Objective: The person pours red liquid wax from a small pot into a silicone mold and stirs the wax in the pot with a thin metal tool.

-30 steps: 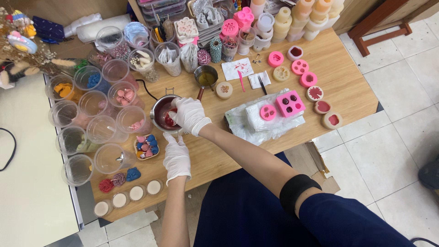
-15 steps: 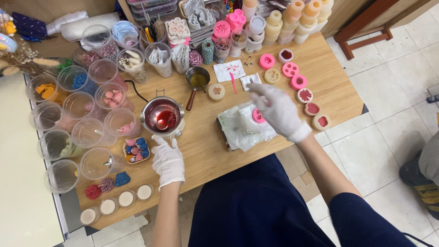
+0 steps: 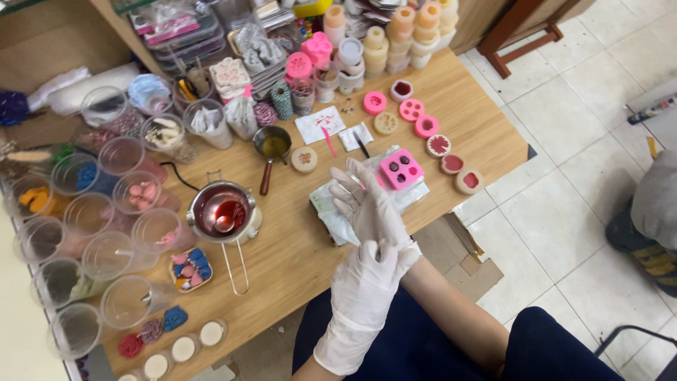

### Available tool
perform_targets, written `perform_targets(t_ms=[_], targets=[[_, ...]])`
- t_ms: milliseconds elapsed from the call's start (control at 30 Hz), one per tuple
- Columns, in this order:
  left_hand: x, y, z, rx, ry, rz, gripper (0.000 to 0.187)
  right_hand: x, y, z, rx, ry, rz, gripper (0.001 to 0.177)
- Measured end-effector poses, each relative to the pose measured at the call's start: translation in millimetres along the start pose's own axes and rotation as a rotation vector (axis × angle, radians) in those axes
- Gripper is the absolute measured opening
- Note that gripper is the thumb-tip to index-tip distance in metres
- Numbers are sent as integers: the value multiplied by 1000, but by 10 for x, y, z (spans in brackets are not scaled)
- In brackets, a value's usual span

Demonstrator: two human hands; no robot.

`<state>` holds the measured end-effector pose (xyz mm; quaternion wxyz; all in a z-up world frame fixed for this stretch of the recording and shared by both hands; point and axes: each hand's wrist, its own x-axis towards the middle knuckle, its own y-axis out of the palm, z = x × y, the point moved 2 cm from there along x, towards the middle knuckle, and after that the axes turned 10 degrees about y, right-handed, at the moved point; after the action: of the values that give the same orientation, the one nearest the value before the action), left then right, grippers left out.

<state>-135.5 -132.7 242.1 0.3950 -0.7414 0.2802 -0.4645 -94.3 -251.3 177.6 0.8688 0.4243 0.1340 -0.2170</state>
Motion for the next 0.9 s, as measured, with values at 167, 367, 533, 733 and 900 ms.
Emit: perform_targets(t_ms=[167, 367, 533, 733, 900], targets=[[-132, 161, -93, -105, 138, 38, 19, -58, -9, 44, -26, -39, -81, 53], [-182, 193, -276, -274, 315, 30, 24, -242, 12, 193, 45, -24, 174, 65], [-143, 280, -378, -222, 370, 10, 23, -369, 86, 196, 411, 173, 433, 74], [-136, 279, -349, -253, 378, 75, 16, -212, -239, 243, 452, 94, 286, 70], [-113, 281, -343, -316, 383, 68, 15, -179, -380, 361, -121, -205, -112, 58]])
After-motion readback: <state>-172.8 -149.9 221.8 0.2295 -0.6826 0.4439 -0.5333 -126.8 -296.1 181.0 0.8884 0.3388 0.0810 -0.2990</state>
